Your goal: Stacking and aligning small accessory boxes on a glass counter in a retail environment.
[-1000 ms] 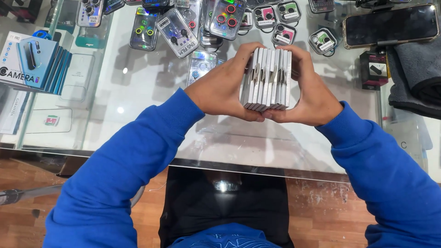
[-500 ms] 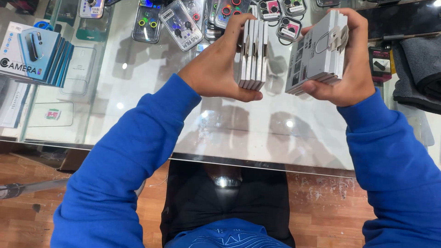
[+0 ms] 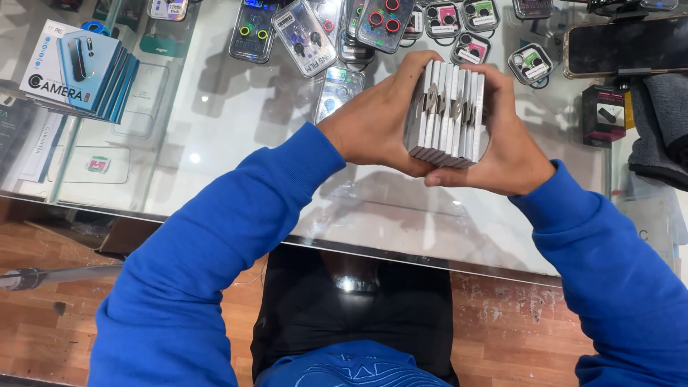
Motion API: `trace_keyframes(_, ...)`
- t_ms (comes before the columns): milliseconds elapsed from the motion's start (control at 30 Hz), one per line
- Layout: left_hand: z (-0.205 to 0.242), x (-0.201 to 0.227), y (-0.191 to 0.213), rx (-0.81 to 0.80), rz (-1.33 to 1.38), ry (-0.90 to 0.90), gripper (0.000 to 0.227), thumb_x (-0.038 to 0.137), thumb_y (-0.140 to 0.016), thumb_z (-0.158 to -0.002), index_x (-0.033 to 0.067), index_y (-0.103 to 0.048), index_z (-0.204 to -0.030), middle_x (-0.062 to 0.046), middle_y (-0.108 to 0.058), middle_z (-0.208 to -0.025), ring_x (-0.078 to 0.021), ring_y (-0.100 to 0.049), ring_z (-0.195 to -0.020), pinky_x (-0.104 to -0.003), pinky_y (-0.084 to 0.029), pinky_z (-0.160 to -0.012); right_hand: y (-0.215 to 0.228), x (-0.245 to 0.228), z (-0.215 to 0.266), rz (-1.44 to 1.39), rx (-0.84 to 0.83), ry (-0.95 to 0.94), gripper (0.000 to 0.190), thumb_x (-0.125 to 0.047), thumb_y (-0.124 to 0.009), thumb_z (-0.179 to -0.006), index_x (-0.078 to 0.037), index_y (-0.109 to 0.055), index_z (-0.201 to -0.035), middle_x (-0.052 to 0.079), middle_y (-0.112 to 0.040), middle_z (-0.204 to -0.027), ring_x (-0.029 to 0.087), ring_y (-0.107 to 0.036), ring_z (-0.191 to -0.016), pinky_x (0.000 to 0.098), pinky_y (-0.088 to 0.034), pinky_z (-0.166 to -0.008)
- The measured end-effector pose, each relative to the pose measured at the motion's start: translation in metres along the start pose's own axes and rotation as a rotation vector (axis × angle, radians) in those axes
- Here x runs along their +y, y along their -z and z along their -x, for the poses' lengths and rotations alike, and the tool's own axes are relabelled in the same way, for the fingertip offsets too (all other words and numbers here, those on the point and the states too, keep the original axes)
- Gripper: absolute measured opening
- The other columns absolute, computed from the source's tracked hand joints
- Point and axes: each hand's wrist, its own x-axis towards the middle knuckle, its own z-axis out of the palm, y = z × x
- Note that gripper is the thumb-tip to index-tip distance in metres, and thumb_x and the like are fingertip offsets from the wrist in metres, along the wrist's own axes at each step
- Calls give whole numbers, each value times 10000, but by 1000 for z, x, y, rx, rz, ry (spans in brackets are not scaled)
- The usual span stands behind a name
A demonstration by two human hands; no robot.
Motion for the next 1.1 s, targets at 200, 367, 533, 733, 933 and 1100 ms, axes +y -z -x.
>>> trace_keyframes(200, 1, -2, 7, -45, 33, 3, 982, 327, -885, -605, 85, -170, -1232, -121, -474, -1043, -228, -531, -879, -312, -467, -656, 5, -1, -3, -40, 78, -25, 921, -239, -743, -614, -13, -156, -1286, 164, -320, -1217, 258, -399, -1156, 365, -374, -989)
trace_keyframes(367, 4, -20, 31, 73, 193, -137, 1025, 285, -917, -748, 122, -88, -1329, -132, -417, -1233, -293, -542, -1160, -384, -487, -1012, 34, 13, -5, 6, 202, 295, 763, -221, -581, -715, -57, -139, -1316, 195, -227, -1232, 427, -394, -1159, 568, -404, -1072)
trace_keyframes(533, 7, -13, 28, 85, 99, -48, 1090, 253, -965, -699, 107, -89, -1331, -154, -472, -1274, -297, -555, -1186, -377, -484, -985, 33, 8, 0, -48, 216, 201, 790, -179, -631, -706, -85, -140, -1319, 302, -347, -1224, 401, -435, -1160, 513, -407, -1026)
trace_keyframes(733, -1, 5, 2, -4, 23, -29, 1012, 321, -906, -612, 76, -166, -1258, -139, -511, -1123, -259, -587, -975, -327, -477, -742, 8, -2, 2, -68, 110, 92, 1055, -220, -798, -606, -112, -88, -1377, 196, -312, -1286, 294, -482, -1125, 403, -442, -988)
trace_keyframes(933, -2, 5, -5, -14, -27, 60, 1045, 384, -887, -575, 72, -163, -1260, -149, -505, -1075, -270, -558, -928, -341, -459, -672, 3, 3, 3, -9, 44, 120, 1062, -310, -798, -570, -69, -142, -1369, 156, -214, -1295, 278, -350, -1211, 391, -362, -1074)
trace_keyframes(1100, -1, 7, -6, -11, -59, 93, 1020, 368, -857, -585, 71, -158, -1265, -129, -545, -1019, -282, -584, -866, -359, -460, -635, -2, -2, 2, -50, 68, 95, 997, -258, -789, -606, -77, -169, -1364, 165, -264, -1262, 253, -402, -1147, 367, -395, -1006)
